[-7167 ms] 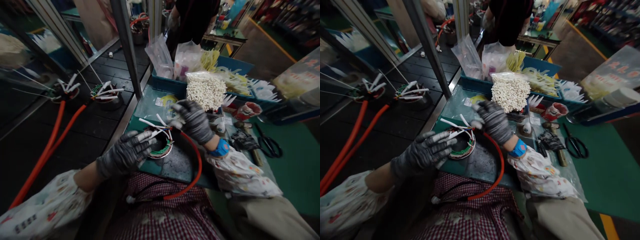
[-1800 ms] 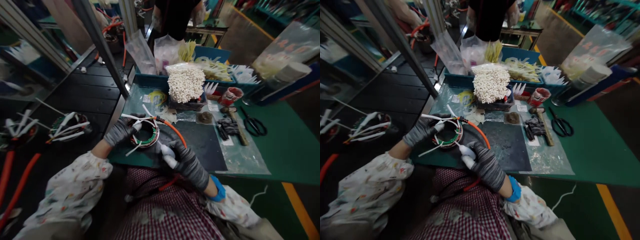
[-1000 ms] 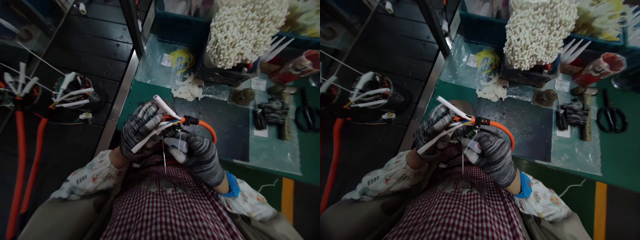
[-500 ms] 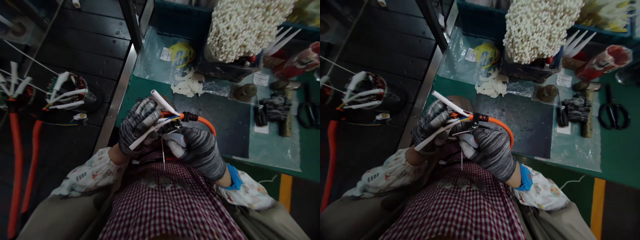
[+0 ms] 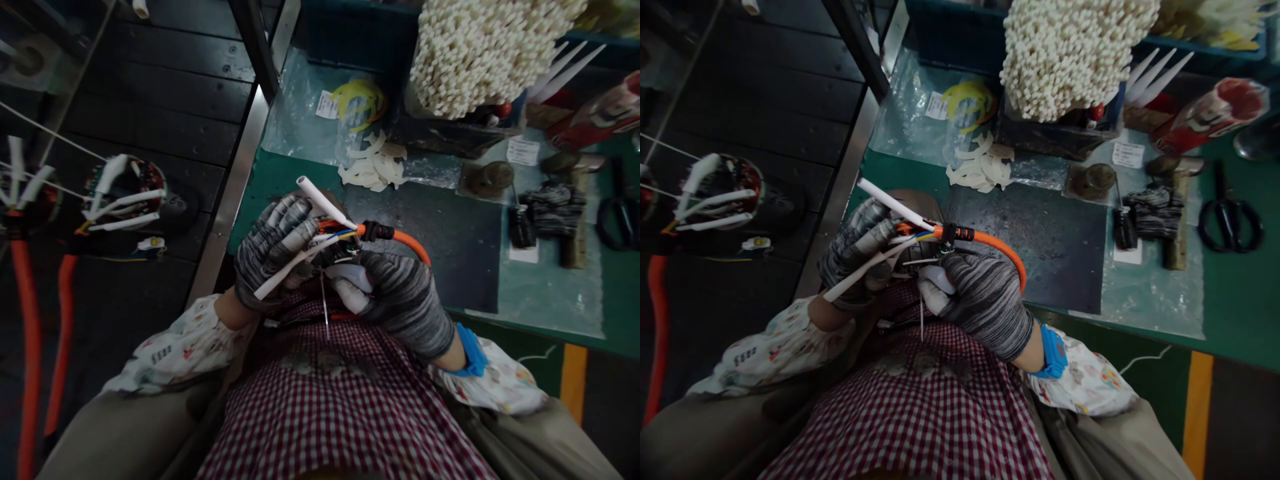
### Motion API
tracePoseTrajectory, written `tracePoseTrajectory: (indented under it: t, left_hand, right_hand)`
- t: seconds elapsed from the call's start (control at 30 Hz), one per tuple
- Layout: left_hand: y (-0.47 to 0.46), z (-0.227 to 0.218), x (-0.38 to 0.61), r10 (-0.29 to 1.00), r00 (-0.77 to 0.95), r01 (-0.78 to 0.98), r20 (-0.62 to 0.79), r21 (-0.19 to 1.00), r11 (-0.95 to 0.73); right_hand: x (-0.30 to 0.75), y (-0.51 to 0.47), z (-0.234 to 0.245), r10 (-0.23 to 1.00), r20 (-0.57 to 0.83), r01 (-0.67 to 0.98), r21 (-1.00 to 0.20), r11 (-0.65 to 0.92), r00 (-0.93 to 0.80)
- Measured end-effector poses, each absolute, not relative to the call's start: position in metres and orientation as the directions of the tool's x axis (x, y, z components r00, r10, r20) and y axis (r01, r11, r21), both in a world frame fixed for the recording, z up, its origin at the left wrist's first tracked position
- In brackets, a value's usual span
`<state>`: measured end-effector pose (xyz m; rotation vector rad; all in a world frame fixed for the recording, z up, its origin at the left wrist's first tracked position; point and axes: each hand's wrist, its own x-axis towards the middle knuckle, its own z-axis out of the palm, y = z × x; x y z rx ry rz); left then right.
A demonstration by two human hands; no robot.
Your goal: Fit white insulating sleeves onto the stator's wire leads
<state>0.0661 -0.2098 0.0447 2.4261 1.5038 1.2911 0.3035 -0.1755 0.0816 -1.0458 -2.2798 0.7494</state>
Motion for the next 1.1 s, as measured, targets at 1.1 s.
tracePoseTrajectory:
  t: [1.1]
  left_hand:
    - [-0.102,0.105,0.118,0.853,0.478,0.727,0.212,0.449,-0.519]
  right_hand:
    - [0.331,-0.152,0.088,0.863,0.354,0.870,-0.206,0.448,-0.361]
